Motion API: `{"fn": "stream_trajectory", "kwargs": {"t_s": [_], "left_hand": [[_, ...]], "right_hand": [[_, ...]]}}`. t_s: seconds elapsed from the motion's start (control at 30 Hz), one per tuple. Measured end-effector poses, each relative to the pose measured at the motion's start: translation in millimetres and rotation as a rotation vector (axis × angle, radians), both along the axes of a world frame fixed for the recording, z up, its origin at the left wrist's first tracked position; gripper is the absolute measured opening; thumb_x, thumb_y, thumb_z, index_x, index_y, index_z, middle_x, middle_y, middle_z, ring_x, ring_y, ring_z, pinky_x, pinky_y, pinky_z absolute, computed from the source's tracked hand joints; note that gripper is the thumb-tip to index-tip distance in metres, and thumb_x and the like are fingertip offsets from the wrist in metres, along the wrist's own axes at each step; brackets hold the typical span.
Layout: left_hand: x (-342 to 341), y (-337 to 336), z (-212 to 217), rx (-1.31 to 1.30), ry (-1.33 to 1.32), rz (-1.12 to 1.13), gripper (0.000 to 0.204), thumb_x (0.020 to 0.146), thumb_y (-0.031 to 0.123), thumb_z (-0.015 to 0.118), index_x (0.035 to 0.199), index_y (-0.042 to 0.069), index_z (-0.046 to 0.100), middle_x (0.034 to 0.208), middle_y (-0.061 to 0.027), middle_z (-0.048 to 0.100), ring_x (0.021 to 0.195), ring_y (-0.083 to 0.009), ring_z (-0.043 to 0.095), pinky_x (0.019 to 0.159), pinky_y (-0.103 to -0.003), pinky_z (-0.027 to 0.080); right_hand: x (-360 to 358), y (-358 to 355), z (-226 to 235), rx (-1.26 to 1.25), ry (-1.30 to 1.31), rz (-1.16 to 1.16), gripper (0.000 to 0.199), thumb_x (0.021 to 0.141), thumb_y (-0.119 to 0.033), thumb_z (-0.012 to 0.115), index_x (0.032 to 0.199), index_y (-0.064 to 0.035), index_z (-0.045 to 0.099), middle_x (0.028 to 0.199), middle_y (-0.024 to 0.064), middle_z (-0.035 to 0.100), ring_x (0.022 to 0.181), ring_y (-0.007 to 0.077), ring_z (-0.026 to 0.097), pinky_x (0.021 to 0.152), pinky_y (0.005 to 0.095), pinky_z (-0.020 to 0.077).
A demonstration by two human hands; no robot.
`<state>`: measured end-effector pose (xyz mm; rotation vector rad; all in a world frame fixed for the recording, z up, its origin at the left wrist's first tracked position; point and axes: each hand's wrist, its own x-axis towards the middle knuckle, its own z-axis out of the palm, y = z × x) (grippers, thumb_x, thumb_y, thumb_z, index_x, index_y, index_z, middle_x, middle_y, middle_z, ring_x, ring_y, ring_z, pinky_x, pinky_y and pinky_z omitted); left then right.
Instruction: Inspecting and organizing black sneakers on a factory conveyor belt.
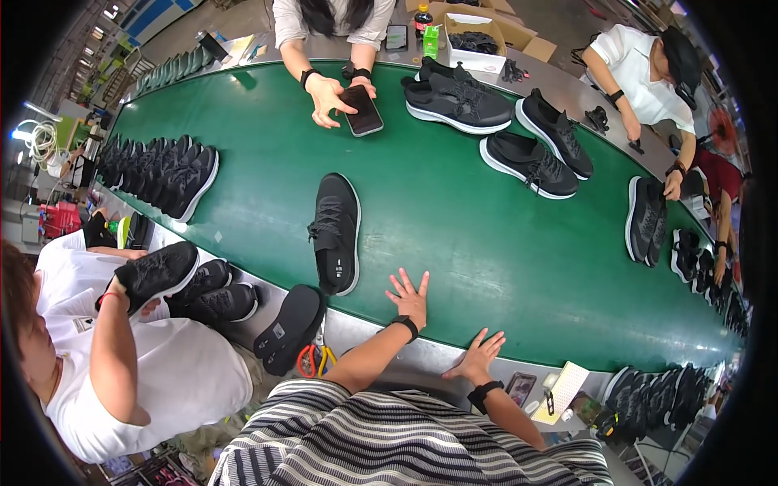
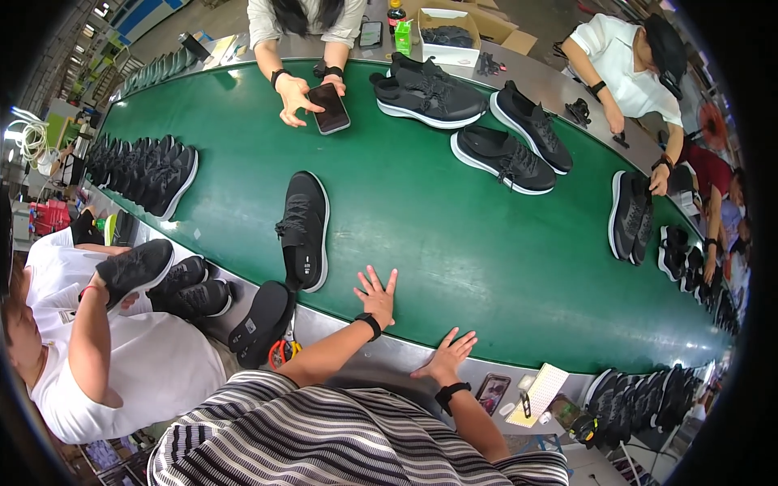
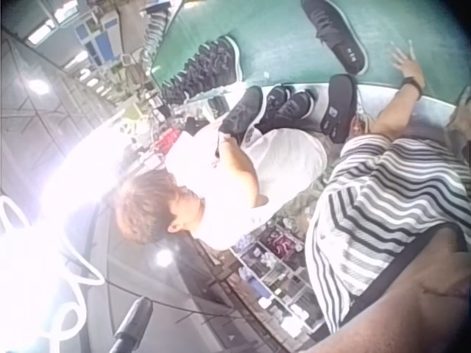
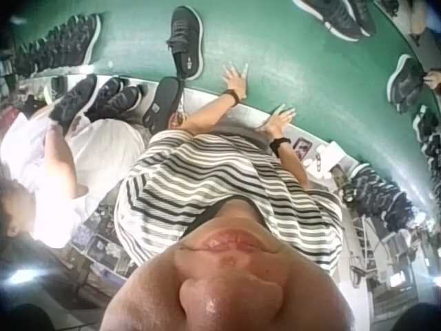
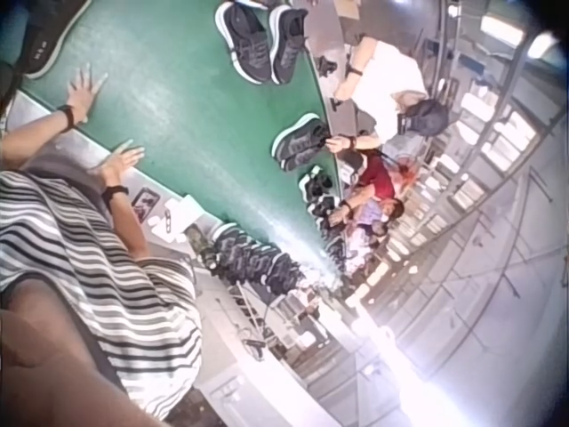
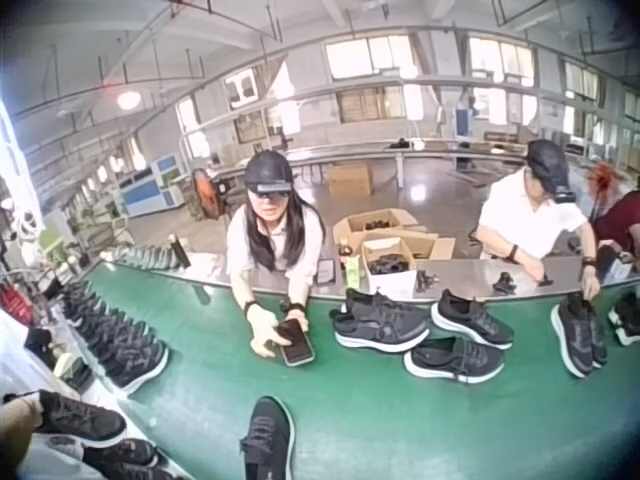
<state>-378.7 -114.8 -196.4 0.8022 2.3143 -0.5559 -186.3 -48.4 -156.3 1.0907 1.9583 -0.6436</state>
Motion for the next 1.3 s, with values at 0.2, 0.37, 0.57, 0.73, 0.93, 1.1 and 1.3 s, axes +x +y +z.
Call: {"fn": "stream_trajectory", "kwargs": {"t_s": [0.2,0.37,0.57,0.73,0.93,1.1,1.3], "left_hand": [[10.7,14.8,7.7,0.004,0.046,-0.024,0.144,0.050,0.047,0.087,0.146,0.024,-0.017,0.144,-0.0393,-0.010,0.132,-0.0589,0.006,0.100,-0.063,0.032],[17.1,22.4,20.5,0.239,-0.113,0.014,0.096,0.075,0.031,0.067,0.149,0.020,0.007,0.149,-0.0319,-0.001,0.133,-0.0589,0.004,0.096,-0.074,0.021],[9.2,-26.9,21.2,0.918,-0.337,0.069,0.069,0.081,0.035,0.066,0.135,0.003,0.037,0.145,-0.0244,0.026,0.137,-0.0405,0.020,0.110,-0.054,0.020],[2.5,-40.8,4.0,0.980,-0.347,-0.190,0.056,0.089,0.031,0.053,0.135,0.003,0.037,0.149,-0.0214,0.021,0.140,-0.0366,0.016,0.112,-0.053,0.013],[-6.3,-45.5,-10.1,1.039,-0.346,-0.393,0.056,0.088,0.027,0.046,0.137,0.002,0.034,0.150,-0.0234,0.017,0.140,-0.0391,0.015,0.111,-0.059,0.008],[-4.0,-49.4,-17.8,1.059,-0.326,-0.368,0.056,0.083,0.023,0.048,0.134,0.001,0.036,0.149,-0.0250,0.017,0.140,-0.0411,0.015,0.111,-0.060,0.009],[-4.9,-48.7,-17.3,1.087,-0.342,-0.343,0.057,0.078,0.019,0.050,0.131,0.001,0.038,0.148,-0.0262,0.020,0.138,-0.0421,0.018,0.111,-0.058,0.013]], "right_hand": [[13.3,8.4,-10.0,0.023,-0.023,-0.011,0.172,0.023,-0.058,0.090,0.136,0.0130,-0.020,0.136,0.0444,-0.024,0.131,0.0543,-0.022,0.109,0.0578,-0.0006],[39.5,26.4,-24.4,0.137,0.109,0.062,0.161,0.027,-0.063,0.085,0.139,0.0167,0.001,0.145,0.0397,-0.004,0.134,0.0545,-0.009,0.106,0.0608,-0.0096],[66.5,38.0,2.2,0.309,0.683,0.392,0.090,0.078,-0.066,0.054,0.143,-0.0069,0.033,0.146,0.0194,0.032,0.131,0.0424,0.032,0.108,0.0529,0.0223],[20.8,76.2,4.2,0.299,0.760,0.341,0.067,0.091,-0.046,0.047,0.142,-0.0034,0.033,0.144,0.0265,0.031,0.131,0.0391,0.034,0.108,0.0504,0.0224],[-4.8,87.3,-13.6,0.363,0.724,0.475,0.061,0.094,-0.039,0.044,0.140,-0.0002,0.034,0.145,0.0253,0.030,0.132,0.0397,0.031,0.108,0.0523,0.0216],[-2.7,85.4,-17.0,0.286,0.730,0.365,0.057,0.094,-0.037,0.045,0.136,0.0007,0.040,0.144,0.0239,0.033,0.132,0.0393,0.032,0.108,0.0523,0.0232],[-5.0,82.4,-20.7,0.412,0.805,0.312,0.050,0.093,-0.037,0.048,0.128,-0.0014,0.048,0.138,0.0215,0.041,0.131,0.0376,0.036,0.105,0.0522,0.0262]]}}
